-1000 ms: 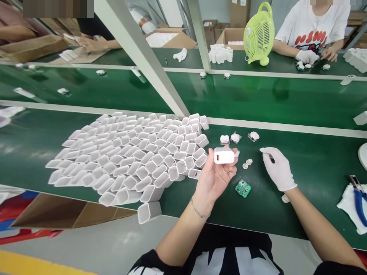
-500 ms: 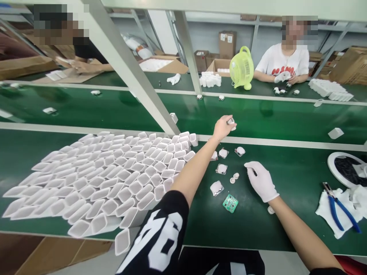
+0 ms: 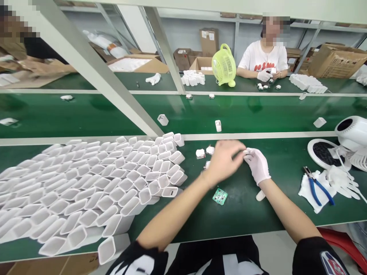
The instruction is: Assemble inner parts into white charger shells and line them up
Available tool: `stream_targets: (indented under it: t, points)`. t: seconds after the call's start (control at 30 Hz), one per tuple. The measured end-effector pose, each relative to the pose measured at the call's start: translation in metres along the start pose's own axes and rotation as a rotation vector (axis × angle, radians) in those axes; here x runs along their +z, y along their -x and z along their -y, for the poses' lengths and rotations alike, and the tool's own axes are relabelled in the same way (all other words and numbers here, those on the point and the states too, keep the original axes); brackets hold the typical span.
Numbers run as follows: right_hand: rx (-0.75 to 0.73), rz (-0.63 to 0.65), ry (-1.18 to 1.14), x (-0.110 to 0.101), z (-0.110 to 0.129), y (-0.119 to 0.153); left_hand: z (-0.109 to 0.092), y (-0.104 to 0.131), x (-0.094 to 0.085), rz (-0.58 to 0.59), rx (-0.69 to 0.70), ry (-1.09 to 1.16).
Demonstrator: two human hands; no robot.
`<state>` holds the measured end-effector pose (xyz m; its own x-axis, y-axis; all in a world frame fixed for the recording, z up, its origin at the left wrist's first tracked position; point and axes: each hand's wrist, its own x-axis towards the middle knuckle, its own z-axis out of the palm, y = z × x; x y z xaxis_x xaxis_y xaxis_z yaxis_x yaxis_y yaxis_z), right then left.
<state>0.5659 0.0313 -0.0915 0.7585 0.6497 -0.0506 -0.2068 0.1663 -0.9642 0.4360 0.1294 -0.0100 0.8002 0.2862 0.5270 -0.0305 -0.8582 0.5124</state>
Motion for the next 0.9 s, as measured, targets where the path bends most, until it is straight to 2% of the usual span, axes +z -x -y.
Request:
stream_targets:
  t: [0.07,0.13,0.2,0.3,0.37,0.47,0.53,0.6,0.7,0.8,0.9]
  points:
    - [0.035,-0.020,-0.080,-0.005,0.001,-0.005,-0.036,0.040,0.022,0.170,0.104,-0.010]
    - [0.038,-0.032,-0.137,-0.007,0.005,-0.006,-0.055,0.070,0.049,0.326,0.091,-0.054]
    - [0.011,-0.036,-0.175,-0.007,0.013,-0.004,-0.061,0.083,0.073,0.436,0.036,-0.105]
    - [-0.055,-0.007,-0.180,-0.008,0.033,0.001,-0.058,0.081,0.089,0.456,-0.032,-0.099]
    - [-0.097,0.033,-0.158,-0.016,0.053,0.008,-0.053,0.076,0.084,0.424,-0.074,-0.059]
    - [-0.194,0.103,-0.032,-0.036,0.079,0.031,-0.041,0.075,0.062,0.365,-0.175,0.024]
    - [-0.320,0.141,0.290,-0.049,0.082,0.053,-0.030,0.076,0.045,0.336,-0.232,0.097]
    - [-0.261,0.264,0.559,-0.055,0.072,0.073,-0.019,0.076,0.030,0.324,-0.266,0.191]
    - [-0.241,0.388,0.731,-0.049,0.046,0.091,-0.005,0.073,0.015,0.311,-0.293,0.334]
    - [-0.313,0.344,0.662,-0.031,0.030,0.095,0.005,0.068,0.009,0.275,-0.321,0.414]
    - [-0.258,0.325,0.526,-0.013,0.034,0.092,0.014,0.066,0.005,0.225,-0.346,0.438]
